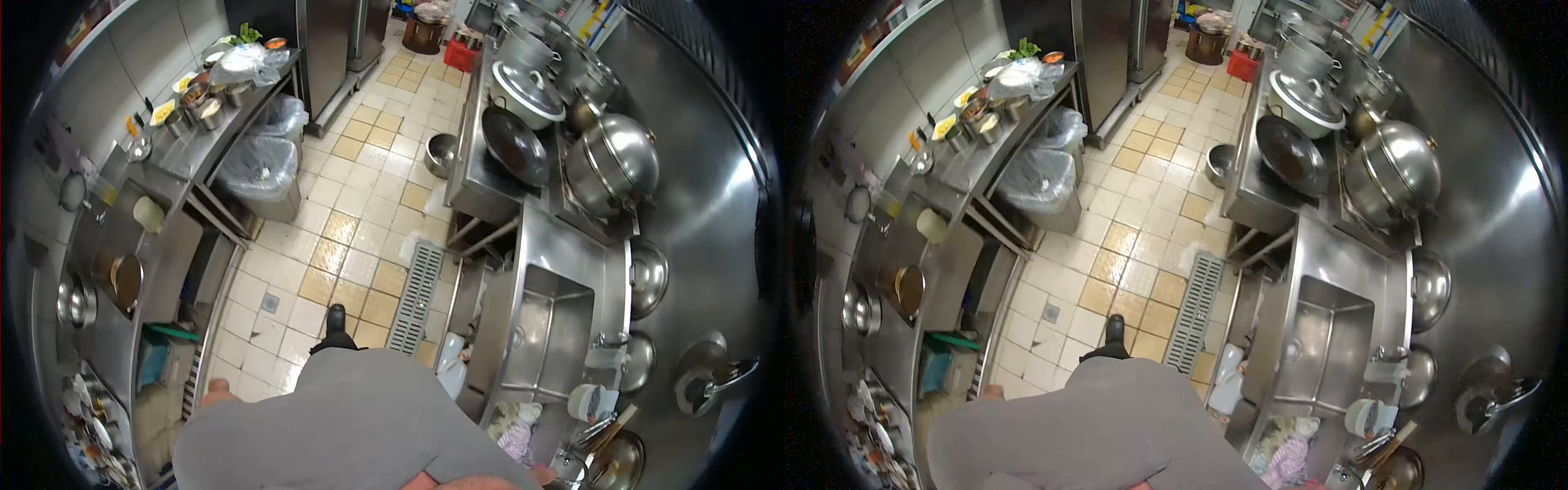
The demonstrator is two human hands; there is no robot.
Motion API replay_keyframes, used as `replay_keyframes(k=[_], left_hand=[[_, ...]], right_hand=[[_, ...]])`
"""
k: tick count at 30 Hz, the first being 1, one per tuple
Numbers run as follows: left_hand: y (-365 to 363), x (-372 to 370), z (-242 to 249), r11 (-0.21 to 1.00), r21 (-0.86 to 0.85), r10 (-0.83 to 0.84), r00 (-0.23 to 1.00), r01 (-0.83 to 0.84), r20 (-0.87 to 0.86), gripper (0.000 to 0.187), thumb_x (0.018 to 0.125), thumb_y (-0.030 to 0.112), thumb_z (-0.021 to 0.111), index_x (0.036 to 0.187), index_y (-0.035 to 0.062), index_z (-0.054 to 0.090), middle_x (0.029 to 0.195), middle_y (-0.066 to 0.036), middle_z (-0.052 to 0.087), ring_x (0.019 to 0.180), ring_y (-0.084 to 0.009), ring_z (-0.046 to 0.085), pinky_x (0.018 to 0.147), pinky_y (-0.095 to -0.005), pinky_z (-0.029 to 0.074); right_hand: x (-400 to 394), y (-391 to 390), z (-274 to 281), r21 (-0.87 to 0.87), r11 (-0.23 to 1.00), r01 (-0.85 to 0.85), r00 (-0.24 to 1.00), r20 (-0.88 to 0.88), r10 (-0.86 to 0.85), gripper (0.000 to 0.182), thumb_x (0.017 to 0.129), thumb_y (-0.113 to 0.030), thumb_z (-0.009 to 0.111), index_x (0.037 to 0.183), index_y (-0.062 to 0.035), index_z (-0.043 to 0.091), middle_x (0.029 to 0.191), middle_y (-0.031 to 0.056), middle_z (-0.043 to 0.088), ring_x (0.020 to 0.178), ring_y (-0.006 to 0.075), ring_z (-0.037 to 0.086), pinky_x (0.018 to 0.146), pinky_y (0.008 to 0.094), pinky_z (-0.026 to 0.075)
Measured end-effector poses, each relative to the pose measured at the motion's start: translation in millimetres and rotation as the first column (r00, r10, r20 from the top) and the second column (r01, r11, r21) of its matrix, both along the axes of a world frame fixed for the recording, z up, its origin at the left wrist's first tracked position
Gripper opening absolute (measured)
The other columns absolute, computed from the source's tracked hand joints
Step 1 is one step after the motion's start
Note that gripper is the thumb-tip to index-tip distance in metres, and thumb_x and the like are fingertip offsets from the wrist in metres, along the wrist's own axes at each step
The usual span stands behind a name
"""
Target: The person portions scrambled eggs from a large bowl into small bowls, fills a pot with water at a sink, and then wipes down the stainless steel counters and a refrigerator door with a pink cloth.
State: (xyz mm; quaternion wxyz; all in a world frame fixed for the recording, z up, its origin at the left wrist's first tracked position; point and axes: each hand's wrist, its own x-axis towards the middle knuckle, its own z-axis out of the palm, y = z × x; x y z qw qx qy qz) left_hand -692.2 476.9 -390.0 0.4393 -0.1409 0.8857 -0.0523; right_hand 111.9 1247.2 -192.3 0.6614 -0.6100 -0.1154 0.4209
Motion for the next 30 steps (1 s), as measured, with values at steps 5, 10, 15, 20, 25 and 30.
replay_keyframes(k=[5,10,15,20,25,30], left_hand=[[76.2,-148.9,9.1,0.872,0.288,0.452,0.877,-0.396,-0.162,0.024,0.088,0.015,0.053,0.102,-0.0008,0.065,0.090,-0.018,0.065,0.078,-0.0277,0.065,0.061,-0.0495,0.053],[274.8,-371.5,-4.9,0.686,0.724,0.354,0.839,0.068,-0.414,0.026,0.085,0.027,0.061,0.095,0.0051,0.069,0.073,-0.011,0.065,0.058,-0.0192,0.060,0.051,-0.0378,0.048],[491.3,-496.1,122.7,0.503,0.830,0.245,0.881,0.241,-0.404,0.039,0.086,0.029,0.065,0.114,0.0017,0.065,0.106,-0.016,0.070,0.100,-0.0274,0.066,0.089,-0.0354,0.051],[523.2,-579.6,111.5,0.616,0.754,0.149,0.906,0.229,-0.397,0.038,0.087,0.028,0.066,0.116,0.0034,0.065,0.104,-0.014,0.071,0.096,-0.0244,0.066,0.084,-0.0363,0.051],[455.4,-604.3,67.0,0.722,0.635,0.443,0.888,-0.274,-0.120,0.032,0.087,0.025,0.062,0.113,0.0065,0.065,0.091,-0.012,0.070,0.079,-0.0256,0.067,0.068,-0.0387,0.051],[473.7,-654.0,17.8,0.821,0.454,0.369,0.928,-0.345,0.037,0.026,0.089,0.022,0.049,0.104,0.0034,0.060,0.090,-0.015,0.064,0.063,-0.0285,0.060,0.043,-0.0441,0.043]], right_hand=[[-169.3,43.0,-23.4,-0.200,0.975,-0.095,0.987,0.105,0.118,0.035,0.091,-0.035,0.052,0.093,-0.0015,0.062,0.080,0.0097,0.064,0.059,0.0218,0.060,0.050,0.0356,0.052],[-430.2,136.1,-30.0,-0.579,0.736,-0.351,0.689,0.372,0.622,0.019,0.093,-0.016,0.043,0.081,-0.0074,0.054,0.066,0.0063,0.056,0.047,0.0175,0.054,0.038,0.0310,0.043],[-665.2,230.9,-33.3,-0.805,0.072,-0.590,-0.132,0.184,0.974,0.021,0.095,-0.021,0.055,0.084,-0.0032,0.056,0.062,0.0088,0.059,0.046,0.0187,0.058,0.037,0.0341,0.044],[-937.5,313.5,-3.5,-0.782,-0.235,-0.577,-0.673,0.293,0.679,0.031,0.092,-0.023,0.057,0.071,0.0003,0.060,0.060,0.0107,0.062,0.048,0.0206,0.060,0.048,0.0361,0.049],[-1166.9,392.8,54.0,-0.697,-0.188,-0.692,-0.720,0.645,0.256,0.030,0.088,-0.027,0.060,0.100,0.0005,0.065,0.084,0.0168,0.069,0.077,0.0270,0.068,0.071,0.0395,0.052],[-1376.6,457.5,95.1,-0.651,-0.175,-0.738,-0.637,0.589,0.497,0.036,0.087,-0.030,0.061,0.109,-0.0016,0.065,0.103,0.0239,0.067,0.100,0.0395,0.064,0.087,0.0442,0.050]])
